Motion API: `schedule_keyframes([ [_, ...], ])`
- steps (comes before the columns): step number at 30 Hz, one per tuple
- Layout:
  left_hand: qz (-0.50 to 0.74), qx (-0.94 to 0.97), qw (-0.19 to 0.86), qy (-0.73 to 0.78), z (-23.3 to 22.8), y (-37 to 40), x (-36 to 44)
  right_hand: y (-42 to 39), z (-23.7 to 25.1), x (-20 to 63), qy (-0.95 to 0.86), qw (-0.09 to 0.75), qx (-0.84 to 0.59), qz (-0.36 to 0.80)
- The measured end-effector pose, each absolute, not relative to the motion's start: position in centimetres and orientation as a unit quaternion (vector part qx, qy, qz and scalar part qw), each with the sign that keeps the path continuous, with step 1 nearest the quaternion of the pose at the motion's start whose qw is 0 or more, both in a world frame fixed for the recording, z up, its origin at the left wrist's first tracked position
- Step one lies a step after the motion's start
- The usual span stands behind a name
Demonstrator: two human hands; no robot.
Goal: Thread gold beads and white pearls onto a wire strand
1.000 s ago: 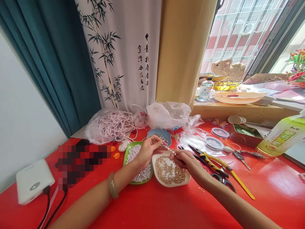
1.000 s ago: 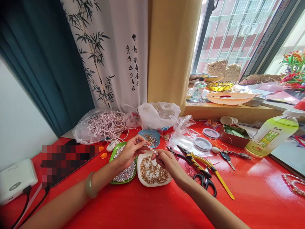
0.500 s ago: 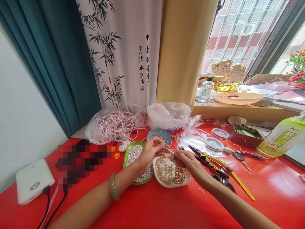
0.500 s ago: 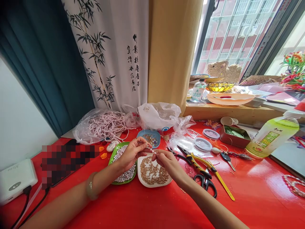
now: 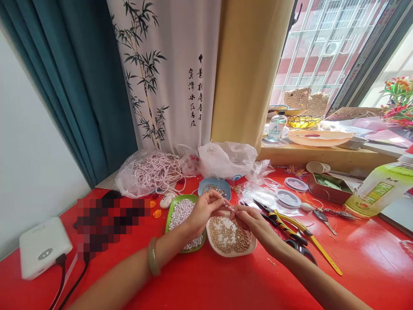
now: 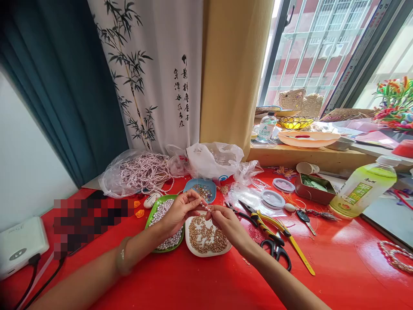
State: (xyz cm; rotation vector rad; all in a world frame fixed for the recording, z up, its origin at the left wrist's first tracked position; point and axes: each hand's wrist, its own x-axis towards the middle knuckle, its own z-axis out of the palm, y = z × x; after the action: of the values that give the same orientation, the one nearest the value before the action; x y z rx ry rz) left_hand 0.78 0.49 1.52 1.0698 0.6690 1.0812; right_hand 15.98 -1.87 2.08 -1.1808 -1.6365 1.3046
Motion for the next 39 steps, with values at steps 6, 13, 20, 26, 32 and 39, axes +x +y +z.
schedule_keyframes([
  [6,0.487,0.486,0.664,0.290,1.6,0.4,0.8,-2.0,2.5,15.9,-0.645,0.361,-0.457,0.495],
  [13,0.490,0.487,0.670,0.271,1.5,0.3,1.0,-1.7,2.1,15.9,-0.642,0.356,-0.470,0.490],
  [20,0.490,0.486,0.672,0.266,1.9,0.0,1.1,-1.9,2.2,16.0,-0.646,0.365,-0.486,0.462],
  [26,0.479,0.498,0.663,0.289,1.9,-0.1,1.2,-2.1,2.4,15.9,-0.644,0.357,-0.480,0.478],
  [32,0.479,0.512,0.649,0.294,1.8,-0.1,1.2,-1.9,1.9,16.0,-0.672,0.358,-0.483,0.433],
  [39,0.470,0.495,0.665,0.303,2.2,-0.7,1.3,-2.0,1.8,16.1,-0.668,0.352,-0.475,0.452],
])
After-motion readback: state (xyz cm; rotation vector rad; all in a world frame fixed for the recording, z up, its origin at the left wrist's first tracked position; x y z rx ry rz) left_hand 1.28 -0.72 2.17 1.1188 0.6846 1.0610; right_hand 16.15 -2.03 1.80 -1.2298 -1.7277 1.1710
